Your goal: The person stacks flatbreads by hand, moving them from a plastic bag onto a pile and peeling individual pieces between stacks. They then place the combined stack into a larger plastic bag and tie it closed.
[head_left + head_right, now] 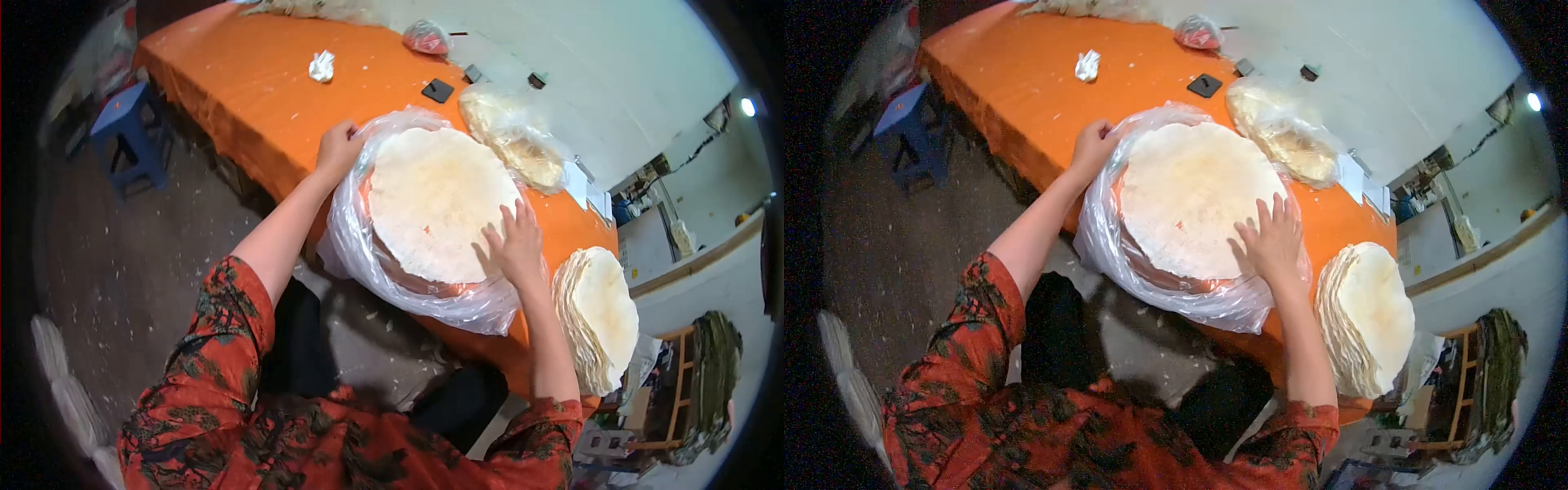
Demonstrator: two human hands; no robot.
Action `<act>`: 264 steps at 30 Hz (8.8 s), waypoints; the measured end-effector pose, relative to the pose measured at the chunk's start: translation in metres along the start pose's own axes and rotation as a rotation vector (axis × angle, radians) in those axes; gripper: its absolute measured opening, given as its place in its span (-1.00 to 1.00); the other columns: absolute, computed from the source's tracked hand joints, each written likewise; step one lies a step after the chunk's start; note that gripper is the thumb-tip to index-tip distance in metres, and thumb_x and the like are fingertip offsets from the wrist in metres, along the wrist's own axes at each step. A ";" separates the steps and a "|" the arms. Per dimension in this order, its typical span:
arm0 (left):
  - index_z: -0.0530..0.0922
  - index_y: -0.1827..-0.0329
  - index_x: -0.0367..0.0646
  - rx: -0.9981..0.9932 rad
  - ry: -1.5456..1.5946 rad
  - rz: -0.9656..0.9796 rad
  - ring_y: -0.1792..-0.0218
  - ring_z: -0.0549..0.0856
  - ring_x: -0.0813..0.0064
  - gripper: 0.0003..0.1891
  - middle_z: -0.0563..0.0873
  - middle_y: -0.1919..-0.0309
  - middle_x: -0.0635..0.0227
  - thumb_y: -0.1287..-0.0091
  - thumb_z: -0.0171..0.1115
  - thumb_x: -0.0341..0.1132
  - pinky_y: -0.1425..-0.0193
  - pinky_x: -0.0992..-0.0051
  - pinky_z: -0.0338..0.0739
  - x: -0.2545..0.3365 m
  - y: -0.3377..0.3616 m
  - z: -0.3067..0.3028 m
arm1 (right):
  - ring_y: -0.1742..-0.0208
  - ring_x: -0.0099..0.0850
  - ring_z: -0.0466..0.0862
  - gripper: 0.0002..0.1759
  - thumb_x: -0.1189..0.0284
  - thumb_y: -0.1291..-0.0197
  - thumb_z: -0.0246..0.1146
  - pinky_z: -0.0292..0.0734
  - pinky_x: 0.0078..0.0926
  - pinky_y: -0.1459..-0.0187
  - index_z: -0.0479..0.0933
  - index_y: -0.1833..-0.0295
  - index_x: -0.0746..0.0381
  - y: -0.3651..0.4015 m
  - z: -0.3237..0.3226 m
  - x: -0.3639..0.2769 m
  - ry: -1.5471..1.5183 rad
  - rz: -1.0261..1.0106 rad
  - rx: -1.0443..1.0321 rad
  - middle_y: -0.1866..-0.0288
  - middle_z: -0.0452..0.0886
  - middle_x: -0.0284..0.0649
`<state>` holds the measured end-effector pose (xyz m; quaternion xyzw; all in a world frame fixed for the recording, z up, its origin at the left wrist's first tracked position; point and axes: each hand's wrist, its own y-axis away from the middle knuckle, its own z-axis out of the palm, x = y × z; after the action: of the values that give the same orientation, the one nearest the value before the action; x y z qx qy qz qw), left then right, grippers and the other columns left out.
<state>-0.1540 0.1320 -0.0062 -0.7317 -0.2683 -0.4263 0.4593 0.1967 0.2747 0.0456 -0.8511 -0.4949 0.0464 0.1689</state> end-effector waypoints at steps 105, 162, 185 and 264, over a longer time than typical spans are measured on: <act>0.19 -0.36 -0.25 -1.098 1.013 -0.976 -0.27 0.45 0.16 -0.41 0.41 -0.27 0.03 -0.29 0.14 -0.29 -0.34 0.10 0.37 0.316 0.279 0.170 | -0.26 -0.21 0.47 -0.24 -0.09 -0.28 0.10 0.40 -0.22 -0.23 0.33 -0.24 0.40 0.419 -0.131 0.190 -2.063 0.958 0.684 -0.27 0.44 -0.02; 0.55 0.17 -0.09 -1.026 -0.538 0.803 -0.30 0.38 0.28 -0.77 0.47 -0.13 0.24 -0.20 0.26 -0.19 -0.35 -0.07 0.17 0.125 0.152 -0.057 | -0.33 -0.17 0.40 -0.09 0.82 0.08 0.03 0.47 -0.24 -0.23 0.09 -0.48 0.09 0.022 -0.032 -0.019 -1.630 0.432 0.065 -0.39 0.28 -0.08; 0.33 -0.26 -0.17 -0.836 -0.616 0.539 -0.09 0.56 0.14 -0.44 0.60 0.03 0.12 -0.18 0.28 -0.32 -0.31 -0.04 0.25 0.094 0.198 -0.066 | 0.05 -0.17 0.63 -0.22 0.80 -0.04 0.06 0.66 -0.31 0.31 0.18 -0.43 0.12 0.003 -0.028 0.006 -1.613 0.698 0.014 -0.14 0.50 0.02; 0.51 -0.11 -0.19 -0.575 -0.625 0.661 -0.20 0.46 0.14 -0.53 0.50 -0.17 0.10 -0.26 0.17 -0.05 -0.29 0.10 0.23 0.121 0.147 0.043 | -0.12 -0.12 0.55 -0.32 0.23 0.10 0.43 0.46 -0.26 -0.10 0.44 -0.16 0.27 0.260 -0.107 0.132 -0.126 0.365 0.089 -0.11 0.55 -0.03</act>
<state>0.0375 0.1071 0.0245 -0.9653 -0.0201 -0.0773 0.2484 0.5050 0.2442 0.0704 -0.9139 -0.3392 0.1513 0.1638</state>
